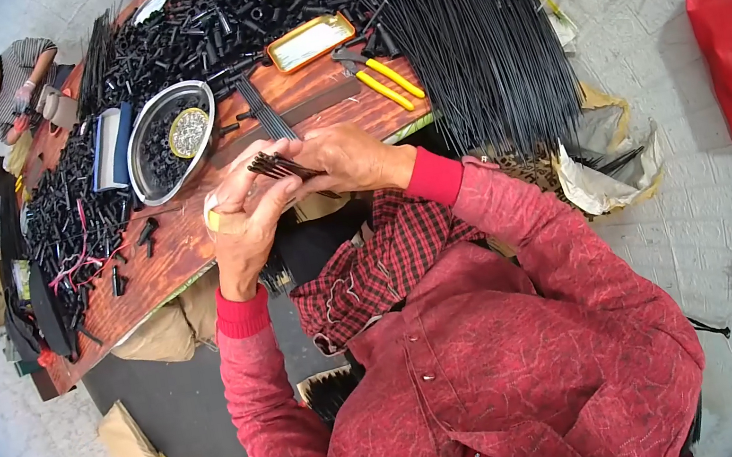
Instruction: Bundling long black wire bristles and attaching a plastic fitting component to the end of the bundle.
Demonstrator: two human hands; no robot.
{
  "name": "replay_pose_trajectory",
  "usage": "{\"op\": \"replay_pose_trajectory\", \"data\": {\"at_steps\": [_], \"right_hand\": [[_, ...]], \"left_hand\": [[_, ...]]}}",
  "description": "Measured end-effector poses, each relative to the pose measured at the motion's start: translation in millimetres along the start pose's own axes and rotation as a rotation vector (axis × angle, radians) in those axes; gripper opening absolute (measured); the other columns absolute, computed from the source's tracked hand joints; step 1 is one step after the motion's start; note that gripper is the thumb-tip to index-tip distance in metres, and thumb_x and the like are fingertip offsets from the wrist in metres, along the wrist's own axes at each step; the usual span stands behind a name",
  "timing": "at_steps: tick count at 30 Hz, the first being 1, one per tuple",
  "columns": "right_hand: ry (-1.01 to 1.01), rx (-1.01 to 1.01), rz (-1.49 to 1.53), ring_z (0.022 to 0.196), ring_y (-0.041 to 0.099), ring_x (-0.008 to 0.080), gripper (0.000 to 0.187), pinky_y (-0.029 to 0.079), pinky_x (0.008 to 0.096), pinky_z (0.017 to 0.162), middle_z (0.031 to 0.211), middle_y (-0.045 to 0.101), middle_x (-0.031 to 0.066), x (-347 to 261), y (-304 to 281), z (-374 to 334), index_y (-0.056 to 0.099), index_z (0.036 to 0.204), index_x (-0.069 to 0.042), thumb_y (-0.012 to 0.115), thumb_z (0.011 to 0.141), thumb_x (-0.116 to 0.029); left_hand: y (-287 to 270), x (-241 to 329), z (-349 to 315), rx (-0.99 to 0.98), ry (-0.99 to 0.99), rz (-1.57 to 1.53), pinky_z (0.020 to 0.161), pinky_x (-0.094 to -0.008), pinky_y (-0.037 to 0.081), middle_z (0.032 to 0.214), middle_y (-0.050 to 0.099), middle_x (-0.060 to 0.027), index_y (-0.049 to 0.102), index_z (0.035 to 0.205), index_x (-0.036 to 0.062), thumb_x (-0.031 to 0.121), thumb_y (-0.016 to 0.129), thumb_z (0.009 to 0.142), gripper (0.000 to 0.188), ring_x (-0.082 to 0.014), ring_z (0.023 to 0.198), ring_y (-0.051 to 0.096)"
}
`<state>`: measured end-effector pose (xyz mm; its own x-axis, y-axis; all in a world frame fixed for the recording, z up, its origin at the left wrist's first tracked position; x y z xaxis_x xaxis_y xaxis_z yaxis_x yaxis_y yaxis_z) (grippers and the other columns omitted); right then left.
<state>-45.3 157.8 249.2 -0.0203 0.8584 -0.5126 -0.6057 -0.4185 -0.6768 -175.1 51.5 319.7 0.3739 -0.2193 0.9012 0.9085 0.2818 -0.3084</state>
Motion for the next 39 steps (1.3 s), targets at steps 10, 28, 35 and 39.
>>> {"op": "replay_pose_trajectory", "data": {"at_steps": [10,28,35,39], "right_hand": [[-0.047,-0.033,0.059,0.077,0.067,0.0376,0.042,0.05,0.0479,0.064,0.076,0.065,0.0138,16.7,7.9,-0.9,0.065,0.079,-0.005,0.08,0.078,-0.044],[-0.057,-0.089,0.201,0.081,0.067,0.0411,0.038,0.051,0.0488,0.068,0.085,0.067,0.0178,-0.5,-3.9,-12.9,0.065,0.091,-0.001,0.079,0.081,-0.035],[-0.114,-0.125,0.125,0.079,0.066,0.0401,0.033,0.051,0.0469,0.069,0.083,0.065,0.0194,1.3,-12.8,5.8,0.066,0.09,-0.001,0.077,0.085,-0.031],[-0.033,-0.18,0.123,0.083,0.068,0.0389,0.031,0.053,0.0456,0.071,0.09,0.069,0.018,21.8,1.5,8.0,0.071,0.1,-0.005,0.078,0.084,-0.031]], "left_hand": [[-3.2,16.9,-6.8,-0.004,0.074,0.114,0.075,-0.0308,0.055,0.095,0.078,-0.0084,0.077,0.109,0.0037,0.008,0.073,0.089,0.02,-0.0195,0.082,0.074],[9.6,43.1,2.3,-0.035,0.144,0.283,0.079,-0.029,0.054,0.09,0.074,-0.0106,0.073,0.097,-0.0043,-0.003,0.073,0.081,0.016,-0.0161,0.086,0.069],[-0.2,39.7,11.5,-0.064,0.19,0.345,0.085,-0.03,0.054,0.1,0.075,-0.0117,0.074,0.103,-0.0032,-0.004,0.072,0.08,0.023,-0.0193,0.095,0.07],[-0.3,35.7,16.4,-0.058,0.162,0.236,0.087,-0.029,0.055,0.106,0.076,-0.0116,0.076,0.104,-0.0031,-0.003,0.072,0.085,0.019,-0.0186,0.097,0.072]]}}
Point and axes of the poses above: each hand's wrist, its own z-axis towards the middle knuckle, its own y-axis out of the palm, x = y × z, the point moved 4 cm from there along z, towards the middle knuckle
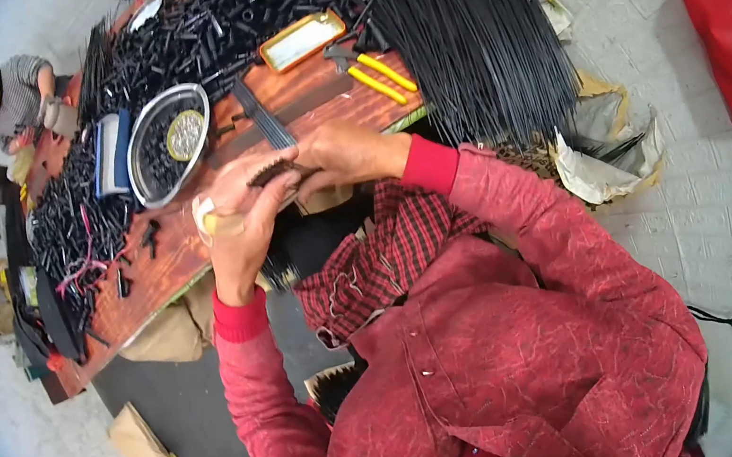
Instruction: Bundling long black wire bristles and attaching a plastic fitting component to the end of the bundle.
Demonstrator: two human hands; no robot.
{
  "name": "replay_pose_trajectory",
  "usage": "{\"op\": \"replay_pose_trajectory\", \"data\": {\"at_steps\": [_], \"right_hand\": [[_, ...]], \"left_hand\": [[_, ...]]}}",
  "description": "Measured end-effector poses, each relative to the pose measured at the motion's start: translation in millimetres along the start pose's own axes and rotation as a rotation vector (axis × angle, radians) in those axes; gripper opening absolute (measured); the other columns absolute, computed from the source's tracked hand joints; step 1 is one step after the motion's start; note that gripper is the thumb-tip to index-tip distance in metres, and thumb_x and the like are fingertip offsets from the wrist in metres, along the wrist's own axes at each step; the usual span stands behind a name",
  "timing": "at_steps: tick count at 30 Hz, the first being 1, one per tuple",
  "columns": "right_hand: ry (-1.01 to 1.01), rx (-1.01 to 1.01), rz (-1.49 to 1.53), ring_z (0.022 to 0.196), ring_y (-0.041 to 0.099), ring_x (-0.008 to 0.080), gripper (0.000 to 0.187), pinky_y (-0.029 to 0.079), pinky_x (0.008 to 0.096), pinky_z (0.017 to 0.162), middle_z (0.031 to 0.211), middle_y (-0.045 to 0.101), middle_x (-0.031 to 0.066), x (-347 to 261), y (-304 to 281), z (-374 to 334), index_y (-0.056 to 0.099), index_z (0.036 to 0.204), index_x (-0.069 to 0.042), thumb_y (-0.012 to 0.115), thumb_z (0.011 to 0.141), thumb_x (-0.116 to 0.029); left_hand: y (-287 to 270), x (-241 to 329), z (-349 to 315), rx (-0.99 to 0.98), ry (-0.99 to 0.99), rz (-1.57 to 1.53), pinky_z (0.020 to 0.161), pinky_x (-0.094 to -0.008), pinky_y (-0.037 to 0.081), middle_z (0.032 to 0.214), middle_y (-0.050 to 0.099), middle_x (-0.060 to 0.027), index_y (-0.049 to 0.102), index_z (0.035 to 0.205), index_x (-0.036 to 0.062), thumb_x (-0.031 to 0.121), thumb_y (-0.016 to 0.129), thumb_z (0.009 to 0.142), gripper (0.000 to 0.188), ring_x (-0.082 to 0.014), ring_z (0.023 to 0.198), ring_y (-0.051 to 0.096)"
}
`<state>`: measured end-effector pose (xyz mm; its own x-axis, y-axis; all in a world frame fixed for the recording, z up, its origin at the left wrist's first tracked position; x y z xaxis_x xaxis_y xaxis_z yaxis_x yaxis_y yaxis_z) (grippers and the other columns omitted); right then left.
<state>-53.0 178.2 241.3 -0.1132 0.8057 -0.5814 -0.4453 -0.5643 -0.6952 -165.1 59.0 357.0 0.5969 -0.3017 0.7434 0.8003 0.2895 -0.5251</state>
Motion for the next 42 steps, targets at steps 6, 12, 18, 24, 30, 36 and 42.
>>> {"op": "replay_pose_trajectory", "data": {"at_steps": [6,12,18,24,30,36,42], "right_hand": [[-0.044,0.086,0.052,0.069,0.065,0.0414,0.053,0.049,0.0469,0.06,0.069,0.062,0.0201,10.4,10.9,-3.1,0.06,0.071,0.0,0.081,0.077,-0.048],[-0.038,0.085,0.111,0.072,0.066,0.0425,0.043,0.051,0.0475,0.062,0.073,0.064,0.0199,-23.9,-5.7,-3.3,0.063,0.08,0.0,0.083,0.077,-0.039],[0.01,-0.054,-0.032,0.078,0.068,0.0407,0.055,0.054,0.0469,0.065,0.083,0.067,0.0187,-20.3,-2.6,-13.0,0.06,0.122,-0.006,0.08,0.081,-0.038],[-0.136,0.002,0.025,0.074,0.068,0.0402,0.039,0.052,0.0481,0.062,0.08,0.068,0.0182,-9.6,7.8,0.8,0.068,0.114,-0.009,0.077,0.085,-0.033],[0.01,-0.088,-0.104,0.075,0.067,0.0407,0.038,0.052,0.0485,0.062,0.079,0.068,0.0179,-0.6,7.0,1.3,0.067,0.089,-0.001,0.08,0.08,-0.036],[-0.019,-0.018,-0.023,0.082,0.068,0.0414,0.041,0.053,0.0477,0.067,0.085,0.069,0.0192,-24.6,-8.3,1.8,0.065,0.095,-0.003,0.081,0.08,-0.037],[-0.028,-0.065,-0.019,0.078,0.068,0.0395,0.043,0.052,0.0479,0.063,0.077,0.067,0.019,-13.1,9.2,7.9,0.069,0.091,-0.002,0.079,0.08,-0.043]], "left_hand": [[2.9,0.1,-4.6,-0.009,0.063,0.062,0.086,-0.0286,0.056,0.103,0.077,-0.0108,0.076,0.106,-0.0028,-0.003,0.073,0.085,0.022,-0.0174,0.096,0.072],[2.3,8.9,-16.9,0.021,0.074,0.149,0.087,-0.0328,0.056,0.101,0.077,-0.0111,0.078,0.103,-0.0023,0.0,0.075,0.081,0.022,-0.0222,0.093,0.072],[13.4,4.2,-15.1,-0.011,-0.001,0.031,0.085,-0.0318,0.055,0.1,0.077,-0.0099,0.079,0.1,0.0013,0.004,0.076,0.079,0.021,-0.0203,0.091,0.072],[6.1,14.2,-10.8,0.06,0.134,0.128,0.085,-0.032,0.054,0.097,0.077,-0.0096,0.078,0.097,-0.0014,0.0,0.074,0.083,0.014,-0.0182,0.09,0.07],[10.6,1.7,-7.0,0.11,0.002,0.026,0.088,-0.0347,0.055,0.092,0.078,-0.0093,0.079,0.094,-0.0007,-0.001,0.074,0.081,0.014,-0.0212,0.089,0.072],[5.8,9.2,-6.2,0.011,0.021,0.076,0.088,-0.0324,0.055,0.102,0.079,-0.0096,0.079,0.106,0.0022,0.004,0.076,0.081,0.025,-0.0214,0.095,0.074],[-0.6,-3.5,-16.0,0.05,0.059,-0.013,0.084,-0.0291,0.056,0.102,0.077,-0.0115,0.077,0.105,-0.0033,-0.002,0.072,0.086,0.02,-0.0175,0.092,0.072]]}}
Point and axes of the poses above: each hand's wrist, its own z-axis towards the middle knuckle, its own y-axis out of the palm, x = y × z, the point moved 4 cm from there along z, towards the middle knuckle
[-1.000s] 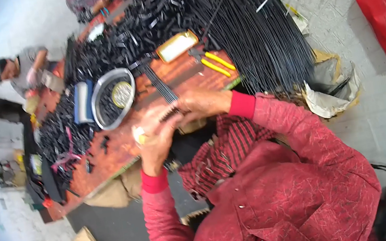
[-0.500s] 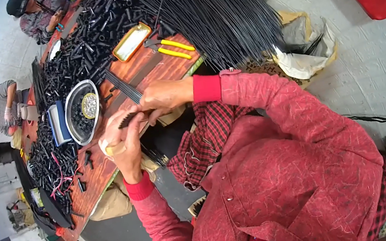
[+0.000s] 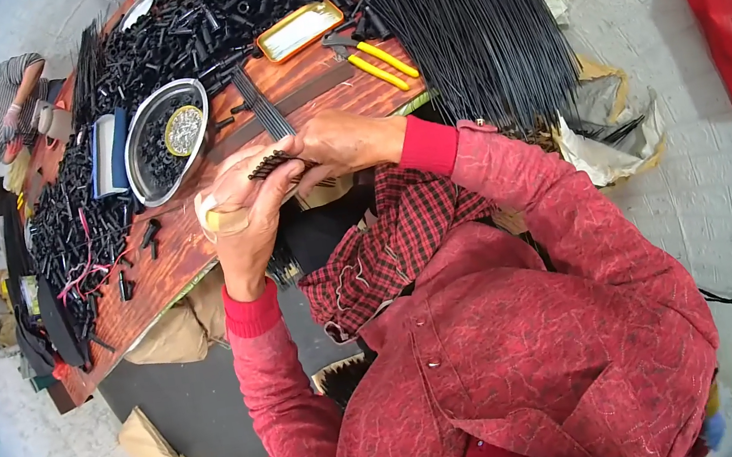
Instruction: Bundling long black wire bristles and attaching a plastic fitting component to the end of the bundle.
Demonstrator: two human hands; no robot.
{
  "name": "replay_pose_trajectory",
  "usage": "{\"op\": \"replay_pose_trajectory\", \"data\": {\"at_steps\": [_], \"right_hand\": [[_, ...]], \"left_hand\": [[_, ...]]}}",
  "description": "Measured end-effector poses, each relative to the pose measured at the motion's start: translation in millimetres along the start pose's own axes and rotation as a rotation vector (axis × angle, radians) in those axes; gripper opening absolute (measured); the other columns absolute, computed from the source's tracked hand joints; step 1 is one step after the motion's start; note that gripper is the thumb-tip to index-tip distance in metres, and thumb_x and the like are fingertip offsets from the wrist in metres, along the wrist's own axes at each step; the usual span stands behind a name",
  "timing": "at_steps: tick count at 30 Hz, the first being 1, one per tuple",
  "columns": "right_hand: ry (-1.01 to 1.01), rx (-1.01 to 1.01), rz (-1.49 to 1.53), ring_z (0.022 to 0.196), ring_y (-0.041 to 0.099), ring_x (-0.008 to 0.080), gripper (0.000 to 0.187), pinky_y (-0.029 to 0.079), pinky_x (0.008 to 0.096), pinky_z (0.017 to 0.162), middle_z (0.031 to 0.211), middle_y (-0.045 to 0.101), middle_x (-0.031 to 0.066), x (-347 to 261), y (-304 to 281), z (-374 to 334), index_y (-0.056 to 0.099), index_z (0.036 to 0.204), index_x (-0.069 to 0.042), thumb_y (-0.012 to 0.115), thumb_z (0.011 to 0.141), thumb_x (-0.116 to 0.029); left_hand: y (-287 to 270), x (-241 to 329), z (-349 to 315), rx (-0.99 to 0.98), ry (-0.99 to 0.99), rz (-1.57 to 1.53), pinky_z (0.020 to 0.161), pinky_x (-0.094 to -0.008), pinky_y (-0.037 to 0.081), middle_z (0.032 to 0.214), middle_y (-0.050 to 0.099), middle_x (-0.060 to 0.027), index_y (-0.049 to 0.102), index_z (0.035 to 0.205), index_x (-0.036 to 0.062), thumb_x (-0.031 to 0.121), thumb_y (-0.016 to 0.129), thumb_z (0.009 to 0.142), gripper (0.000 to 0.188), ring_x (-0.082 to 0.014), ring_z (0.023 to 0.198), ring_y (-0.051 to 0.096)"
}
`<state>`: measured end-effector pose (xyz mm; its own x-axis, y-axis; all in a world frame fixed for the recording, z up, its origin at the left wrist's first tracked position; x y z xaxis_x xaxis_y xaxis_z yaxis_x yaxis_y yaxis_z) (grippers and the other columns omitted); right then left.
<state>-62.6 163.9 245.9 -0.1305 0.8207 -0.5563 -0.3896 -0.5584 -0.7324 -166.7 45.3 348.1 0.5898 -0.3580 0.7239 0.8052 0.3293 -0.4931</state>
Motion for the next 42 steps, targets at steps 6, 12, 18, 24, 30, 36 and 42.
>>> {"op": "replay_pose_trajectory", "data": {"at_steps": [6,12,18,24,30,36,42], "right_hand": [[0.07,-0.067,-0.047,0.076,0.068,0.0414,0.043,0.052,0.0482,0.063,0.075,0.066,0.0206,2.3,-2.8,1.1,0.067,0.089,0.0,0.08,0.08,-0.041],[0.082,-0.134,0.054,0.083,0.068,0.0406,0.045,0.052,0.0498,0.07,0.084,0.067,0.0223,-0.2,-11.3,-1.3,0.067,0.091,0.002,0.082,0.078,-0.039],[0.18,0.079,-0.056,0.094,0.07,0.0278,0.036,0.055,0.0382,0.081,0.101,0.069,0.0132,-28.8,-94.9,-3.6,0.071,0.116,-0.003,0.077,0.086,-0.023],[0.082,0.258,0.246,0.086,0.062,0.013,0.036,0.051,0.0276,0.076,0.097,0.065,0.004,-82.4,-125.1,8.6,0.074,0.113,-0.004,0.085,0.08,-0.015],[0.01,0.326,0.198,0.084,0.062,0.0167,0.027,0.05,0.0303,0.074,0.091,0.063,0.0047,-81.7,-94.9,14.4,0.075,0.104,-0.004,0.084,0.081,-0.014],[-0.03,0.425,0.233,0.086,0.062,0.0192,0.017,0.05,0.0322,0.075,0.089,0.062,0.0051,-79.8,-93.7,11.9,0.075,0.097,-0.003,0.082,0.082,-0.011],[-0.068,0.417,0.29,0.087,0.063,0.0186,0.018,0.051,0.0325,0.077,0.09,0.063,0.0049,-75.7,-93.9,11.7,0.075,0.097,-0.004,0.082,0.082,-0.011]], "left_hand": [[-1.3,-3.5,3.0,0.038,0.022,0.036,0.08,-0.0269,0.056,0.097,0.077,-0.0105,0.077,0.102,-0.003,-0.003,0.073,0.087,0.016,-0.0159,0.089,0.072],[-2.4,-9.0,1.2,0.097,-0.028,-0.004,0.078,-0.029,0.056,0.094,0.078,-0.0078,0.079,0.1,0.0016,0.003,0.075,0.086,0.014,-0.0169,0.087,0.072],[-5.8,-2.5,0.1,0.092,0.028,0.016,0.078,-0.0271,0.056,0.095,0.077,-0.01,0.077,0.101,-0.0021,-0.002,0.073,0.087,0.014,-0.0159,0.085,0.073],[-4.8,-0.4,2.4,0.133,-0.015,0.052,0.078,-0.0327,0.056,0.092,0.078,-0.0079,0.08,0.098,0.0048,0.009,0.079,0.083,0.015,-0.0216,0.087,0.073],[-3.0,-8.2,-2.8,0.133,0.048,0.059,0.078,-0.0338,0.056,0.094,0.076,-0.0139,0.076,0.1,0.0005,0.011,0.078,0.086,0.017,-0.0247,0.087,0.073],[-2.4,-5.8,-0.5,0.111,-0.014,0.061,0.076,-0.0333,0.056,0.095,0.075,-0.0155,0.075,0.102,-0.0023,0.011,0.078,0.087,0.02,-0.0249,0.082,0.073],[-2.2,-6.7,-1.7,0.097,-0.01,0.073,0.074,-0.032,0.055,0.097,0.075,-0.0146,0.075,0.104,-0.0017,0.008,0.077,0.086,0.02,-0.0227,0.081,0.073]]}}
Point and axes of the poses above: each hand's wrist, its own z-axis towards the middle knuckle, its own y-axis out of the palm, x = y × z, the point moved 4 cm from there along z, towards the middle knuckle
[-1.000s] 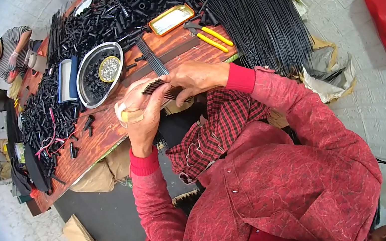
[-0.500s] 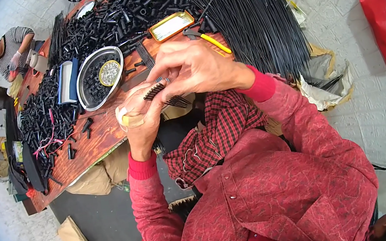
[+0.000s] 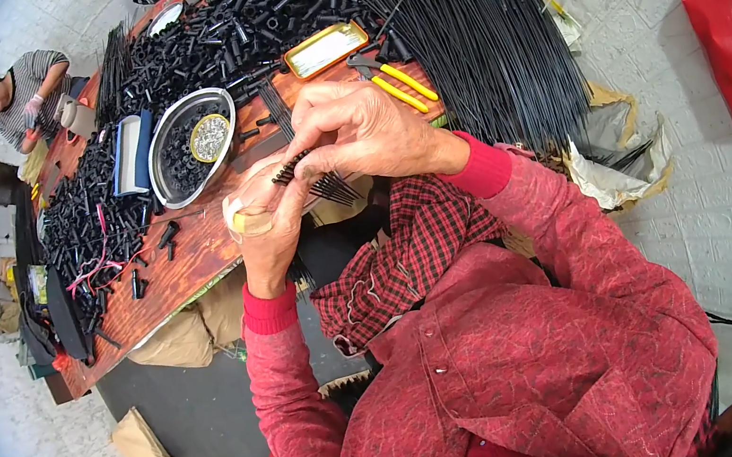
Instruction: Bundling long black wire bristles and attaching a plastic fitting component to the end of the bundle.
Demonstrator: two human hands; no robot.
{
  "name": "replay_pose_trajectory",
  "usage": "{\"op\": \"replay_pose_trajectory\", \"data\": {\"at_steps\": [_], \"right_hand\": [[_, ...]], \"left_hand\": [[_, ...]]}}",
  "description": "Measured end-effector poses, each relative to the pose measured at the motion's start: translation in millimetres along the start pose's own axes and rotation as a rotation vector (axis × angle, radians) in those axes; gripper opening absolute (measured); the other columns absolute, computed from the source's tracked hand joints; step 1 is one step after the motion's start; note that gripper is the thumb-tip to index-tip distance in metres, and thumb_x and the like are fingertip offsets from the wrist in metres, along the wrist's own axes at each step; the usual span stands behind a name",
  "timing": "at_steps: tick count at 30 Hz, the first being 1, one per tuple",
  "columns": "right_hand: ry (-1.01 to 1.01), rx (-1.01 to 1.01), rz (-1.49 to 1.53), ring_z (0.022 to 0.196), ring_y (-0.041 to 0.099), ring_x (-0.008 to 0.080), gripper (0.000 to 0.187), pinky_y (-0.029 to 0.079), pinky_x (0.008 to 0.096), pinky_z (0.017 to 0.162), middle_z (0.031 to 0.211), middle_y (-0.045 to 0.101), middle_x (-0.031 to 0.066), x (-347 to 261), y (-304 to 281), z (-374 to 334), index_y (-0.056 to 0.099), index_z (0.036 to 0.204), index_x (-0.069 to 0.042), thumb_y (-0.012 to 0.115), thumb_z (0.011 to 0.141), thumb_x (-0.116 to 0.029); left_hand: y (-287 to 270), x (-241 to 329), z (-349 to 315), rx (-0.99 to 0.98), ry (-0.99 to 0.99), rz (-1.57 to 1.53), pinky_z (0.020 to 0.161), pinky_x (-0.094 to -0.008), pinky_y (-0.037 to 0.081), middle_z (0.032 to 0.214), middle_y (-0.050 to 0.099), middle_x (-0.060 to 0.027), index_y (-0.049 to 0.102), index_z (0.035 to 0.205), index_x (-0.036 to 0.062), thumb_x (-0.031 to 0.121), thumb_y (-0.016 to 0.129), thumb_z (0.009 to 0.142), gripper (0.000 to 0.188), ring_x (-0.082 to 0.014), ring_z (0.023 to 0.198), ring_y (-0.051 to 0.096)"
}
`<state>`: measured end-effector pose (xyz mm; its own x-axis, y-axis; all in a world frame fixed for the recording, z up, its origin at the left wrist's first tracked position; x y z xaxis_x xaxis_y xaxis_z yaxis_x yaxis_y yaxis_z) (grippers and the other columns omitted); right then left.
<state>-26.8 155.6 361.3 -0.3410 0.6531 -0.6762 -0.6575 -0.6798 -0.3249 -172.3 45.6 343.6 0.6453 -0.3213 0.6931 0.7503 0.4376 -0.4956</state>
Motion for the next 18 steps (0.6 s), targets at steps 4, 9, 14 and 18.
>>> {"op": "replay_pose_trajectory", "data": {"at_steps": [4,9,14,18], "right_hand": [[0.008,0.002,-0.016,0.088,0.063,0.0187,0.017,0.051,0.0327,0.078,0.09,0.063,0.0046,0.0,-0.7,2.0,0.075,0.095,-0.004,0.082,0.082,-0.011],[-0.009,0.019,-0.041,0.088,0.064,0.0193,0.015,0.051,0.0333,0.078,0.09,0.064,0.0048,0.0,-1.1,1.6,0.074,0.093,-0.004,0.082,0.082,-0.01],[-0.021,0.026,-0.051,0.088,0.065,0.0199,0.015,0.052,0.0334,0.077,0.09,0.065,0.0057,-0.5,-2.2,1.4,0.074,0.095,-0.003,0.081,0.082,-0.009],[-0.024,0.029,-0.047,0.087,0.065,0.0201,0.016,0.052,0.0329,0.075,0.09,0.065,0.0061,-4.0,-1.1,1.3,0.075,0.095,-0.003,0.081,0.082,-0.008]], "left_hand": [[0.1,-2.0,0.6,-0.01,-0.019,-0.009,0.073,-0.031,0.055,0.097,0.075,-0.0132,0.075,0.105,-0.0007,0.007,0.077,0.086,0.02,-0.0211,0.08,0.073],[0.6,-2.8,0.6,-0.013,-0.025,-0.004,0.073,-0.0304,0.055,0.096,0.075,-0.0119,0.076,0.104,-0.0001,0.007,0.077,0.086,0.02,-0.0202,0.08,0.072],[1.5,-1.5,3.1,-0.007,0.006,-0.052,0.073,-0.03,0.055,0.096,0.075,-0.0113,0.076,0.102,-0.0003,0.007,0.077,0.085,0.018,-0.0196,0.08,0.072],[-1.0,-3.5,1.2,-0.006,0.011,-0.056,0.073,-0.0305,0.055,0.095,0.075,-0.0121,0.076,0.101,-0.0007,0.007,0.077,0.086,0.017,-0.0201,0.08,0.072]]}}
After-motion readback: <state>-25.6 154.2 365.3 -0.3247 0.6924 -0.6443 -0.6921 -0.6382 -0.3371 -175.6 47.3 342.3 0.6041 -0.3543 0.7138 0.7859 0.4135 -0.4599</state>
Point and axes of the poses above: each hand's wrist, its own z-axis towards the middle knuckle, its own y-axis out of the palm, x = y × z, the point moved 4 cm from there along z, towards the middle knuckle
